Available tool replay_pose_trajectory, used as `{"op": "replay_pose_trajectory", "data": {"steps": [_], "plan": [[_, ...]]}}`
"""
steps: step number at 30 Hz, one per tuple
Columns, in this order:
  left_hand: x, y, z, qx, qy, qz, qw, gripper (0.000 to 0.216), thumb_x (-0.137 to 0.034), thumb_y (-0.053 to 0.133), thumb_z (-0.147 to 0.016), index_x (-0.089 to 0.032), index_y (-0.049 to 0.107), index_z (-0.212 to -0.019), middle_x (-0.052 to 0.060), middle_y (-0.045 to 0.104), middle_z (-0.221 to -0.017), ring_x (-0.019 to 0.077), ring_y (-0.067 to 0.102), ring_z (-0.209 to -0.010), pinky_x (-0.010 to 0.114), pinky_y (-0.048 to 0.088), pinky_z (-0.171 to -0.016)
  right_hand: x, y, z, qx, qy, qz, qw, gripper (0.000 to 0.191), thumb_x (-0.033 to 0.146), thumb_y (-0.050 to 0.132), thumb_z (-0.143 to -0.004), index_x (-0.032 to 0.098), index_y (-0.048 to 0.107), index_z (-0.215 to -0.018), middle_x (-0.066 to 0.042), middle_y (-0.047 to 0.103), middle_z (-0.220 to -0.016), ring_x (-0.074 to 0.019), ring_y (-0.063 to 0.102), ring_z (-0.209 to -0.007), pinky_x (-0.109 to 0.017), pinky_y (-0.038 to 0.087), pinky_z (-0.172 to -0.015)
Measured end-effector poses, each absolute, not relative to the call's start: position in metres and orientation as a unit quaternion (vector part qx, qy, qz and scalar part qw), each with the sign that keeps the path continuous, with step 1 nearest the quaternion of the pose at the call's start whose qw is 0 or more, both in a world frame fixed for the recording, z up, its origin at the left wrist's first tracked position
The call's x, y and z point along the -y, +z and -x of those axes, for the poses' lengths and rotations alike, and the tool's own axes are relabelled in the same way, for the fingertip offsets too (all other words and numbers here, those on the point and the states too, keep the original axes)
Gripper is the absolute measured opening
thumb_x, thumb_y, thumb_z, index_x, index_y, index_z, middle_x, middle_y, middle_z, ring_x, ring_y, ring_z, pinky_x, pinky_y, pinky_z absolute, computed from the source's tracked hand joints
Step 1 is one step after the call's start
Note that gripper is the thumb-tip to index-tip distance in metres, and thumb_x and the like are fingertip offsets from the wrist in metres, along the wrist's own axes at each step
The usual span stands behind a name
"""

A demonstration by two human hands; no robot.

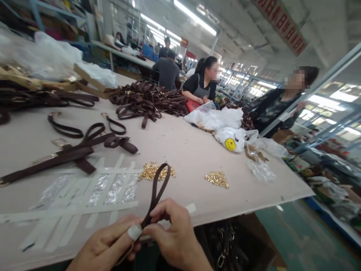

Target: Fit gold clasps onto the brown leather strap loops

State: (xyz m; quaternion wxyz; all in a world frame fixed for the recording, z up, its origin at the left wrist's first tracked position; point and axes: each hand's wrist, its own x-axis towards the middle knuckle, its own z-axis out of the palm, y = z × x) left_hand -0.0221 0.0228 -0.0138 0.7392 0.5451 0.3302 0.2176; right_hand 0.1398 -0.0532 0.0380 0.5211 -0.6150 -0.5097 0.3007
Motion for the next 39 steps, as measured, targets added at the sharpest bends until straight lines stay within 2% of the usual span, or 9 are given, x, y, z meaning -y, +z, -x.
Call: {"op": "replay_pose_trajectory", "data": {"steps": [6, 9, 12, 16, 24, 31, 35, 37, 39], "plan": [[-0.015, 0.009, 0.005, -0.311, 0.144, -0.406, 0.847, 0.042, -0.057, 0.068, -0.085, -0.017, 0.070, -0.096, -0.001, 0.057, -0.063, 0.0092, 0.043, -0.055, 0.019, 0.034, -0.052, 0.057, 0.035, -0.165, 0.537, 0.244, 0.647, 0.482, 0.016, 0.015, 0.074, -0.078, 0.022, 0.066, -0.089, 0.006, 0.068, -0.082, -0.0097, 0.064, -0.077, -0.019, 0.050, -0.075], [-0.012, 0.007, 0.002, -0.320, 0.143, -0.370, 0.860, 0.042, -0.055, 0.070, -0.085, -0.014, 0.068, -0.093, -0.002, 0.053, -0.062, 0.0071, 0.036, -0.054, 0.018, 0.030, -0.050, 0.060, 0.023, -0.218, 0.561, 0.086, 0.722, 0.397, 0.010, 0.026, 0.065, -0.088, 0.023, 0.065, -0.098, 0.002, 0.071, -0.088, -0.0123, 0.066, -0.079, -0.023, 0.053, -0.077], [-0.013, 0.004, 0.003, -0.339, 0.161, -0.365, 0.852, 0.040, -0.053, 0.073, -0.084, -0.016, 0.066, -0.098, -0.004, 0.051, -0.062, 0.0070, 0.035, -0.054, 0.017, 0.030, -0.050, 0.060, 0.013, -0.283, 0.530, -0.019, 0.774, 0.347, 0.018, 0.025, 0.055, -0.091, 0.019, 0.064, -0.105, -0.007, 0.072, -0.097, -0.0193, 0.066, -0.084, -0.035, 0.053, -0.082], [-0.017, 0.002, 0.002, -0.368, 0.191, -0.386, 0.824, 0.035, -0.044, 0.076, -0.083, -0.018, 0.065, -0.104, -0.003, 0.058, -0.070, 0.0092, 0.044, -0.062, 0.018, 0.040, -0.058, 0.056, 0.006, -0.340, 0.544, -0.055, 0.790, 0.278, 0.022, 0.024, 0.052, -0.090, 0.020, 0.067, -0.106, -0.011, 0.071, -0.101, -0.0263, 0.063, -0.095, -0.044, 0.048, -0.089], [-0.027, 0.004, 0.006, -0.387, 0.194, -0.408, 0.804, 0.034, -0.040, 0.078, -0.079, -0.018, 0.071, -0.105, 0.003, 0.070, -0.088, 0.0157, 0.061, -0.078, 0.024, 0.051, -0.071, 0.047, 0.001, -0.359, 0.591, -0.051, 0.778, 0.207, 0.021, 0.022, 0.050, -0.091, 0.021, 0.070, -0.098, -0.009, 0.072, -0.093, -0.0253, 0.062, -0.092, -0.041, 0.047, -0.087], [-0.030, 0.010, -0.005, -0.422, 0.232, -0.374, 0.793, 0.029, -0.031, 0.080, -0.071, -0.018, 0.068, -0.094, 0.001, 0.074, -0.081, 0.0157, 0.068, -0.076, 0.026, 0.053, -0.077, 0.052, 0.010, -0.348, 0.566, -0.037, 0.777, 0.272, 0.011, 0.027, 0.058, -0.089, 0.020, 0.066, -0.093, -0.006, 0.071, -0.085, -0.0211, 0.066, -0.081, -0.038, 0.052, -0.078], [-0.027, 0.016, -0.018, -0.408, 0.250, -0.392, 0.786, 0.024, -0.026, 0.074, -0.074, -0.015, 0.069, -0.095, 0.001, 0.073, -0.074, 0.0133, 0.068, -0.070, 0.025, 0.052, -0.073, 0.061, 0.012, -0.282, 0.536, 0.027, 0.725, 0.433, 0.017, 0.032, 0.066, -0.090, 0.020, 0.061, -0.101, -0.004, 0.071, -0.090, -0.0173, 0.069, -0.081, -0.034, 0.057, -0.076], [-0.025, 0.017, -0.022, -0.387, 0.263, -0.391, 0.793, 0.023, -0.025, 0.073, -0.074, -0.014, 0.068, -0.094, 0.000, 0.071, -0.074, 0.0133, 0.068, -0.069, 0.025, 0.053, -0.071, 0.064, 0.014, -0.240, 0.531, 0.067, 0.675, 0.509, 0.018, 0.025, 0.072, -0.086, 0.022, 0.062, -0.101, -0.004, 0.071, -0.092, -0.0171, 0.069, -0.087, -0.032, 0.057, -0.079], [-0.023, 0.018, -0.025, -0.369, 0.281, -0.397, 0.792, 0.022, -0.024, 0.073, -0.075, -0.014, 0.069, -0.094, 0.000, 0.070, -0.076, 0.0127, 0.067, -0.070, 0.025, 0.052, -0.070, 0.065, 0.015, -0.204, 0.560, 0.094, 0.627, 0.533, 0.019, 0.015, 0.071, -0.085, 0.023, 0.064, -0.100, -0.002, 0.070, -0.093, -0.0166, 0.068, -0.091, -0.032, 0.056, -0.082]]}}
